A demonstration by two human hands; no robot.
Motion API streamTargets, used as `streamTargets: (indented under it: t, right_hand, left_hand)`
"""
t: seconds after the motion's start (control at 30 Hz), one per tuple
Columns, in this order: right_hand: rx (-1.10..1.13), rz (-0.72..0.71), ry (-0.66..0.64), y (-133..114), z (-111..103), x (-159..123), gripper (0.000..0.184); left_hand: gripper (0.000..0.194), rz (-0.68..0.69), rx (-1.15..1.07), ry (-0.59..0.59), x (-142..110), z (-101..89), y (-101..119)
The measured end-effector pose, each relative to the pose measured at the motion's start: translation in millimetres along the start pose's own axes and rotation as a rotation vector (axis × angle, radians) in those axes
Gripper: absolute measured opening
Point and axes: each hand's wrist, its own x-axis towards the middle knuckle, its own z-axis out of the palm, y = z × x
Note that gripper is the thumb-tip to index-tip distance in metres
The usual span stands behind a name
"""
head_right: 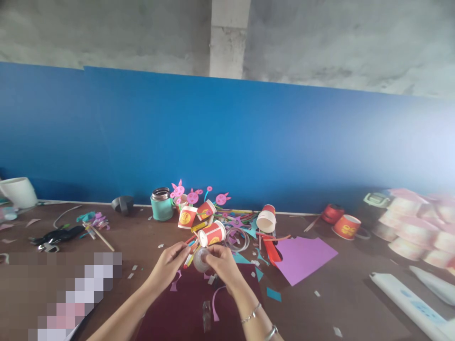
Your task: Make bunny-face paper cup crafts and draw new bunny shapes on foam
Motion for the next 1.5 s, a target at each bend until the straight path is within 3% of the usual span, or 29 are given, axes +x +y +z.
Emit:
streamTargets:
  t: [0.17, 0.4, 0.57, 0.83, 1.03, 1.17, 1.37, 1.5]
  right_hand:
    - [0.033, 0.020, -0.003, 2, 2, 1, 0.026]
    - [0.016, 0.010, 0.038, 5, -3, 4, 0.025]
    - [0.081, -0.083, -0.003, 10, -6, 7, 0.032]
    - [0.021, -0.237, -0.006, 21, -2, 12, 0.028]
    - [-0.144, -0.450, 0.129, 18, 0, 9, 0.025]
    - [-0.138, -0.359, 0.044, 11, 2, 3, 0.030]
    - [-0.027, -0.224, -0.059, -8, 5, -10, 0.028]
    - [0.067, -0.181, -0.132, -11, 10, -14, 0.039]
  left_hand:
    - [0.033, 0.002, -0.055, -0.013, -2, 0.7, 4]
    - [0.037, -0.034, -0.275, -0.178, -5, -1.4, 9]
    - [0.039, -0.096, -0.248, -0.355, -9, -3.8, 13]
    - [0.041, -0.140, -0.152, -0.514, -9, -2.6, 12]
    - [0.042, -0.185, -0.045, -0.509, -10, 0.7, 15]
    - [0.041, -0.192, 0.007, -0.507, -11, 2.1, 15]
    - [0.034, -0.064, 0.159, -0.386, -12, 4.6, 4]
    - [0.034, -0.033, 0.236, -0.348, -10, 4.8, 0]
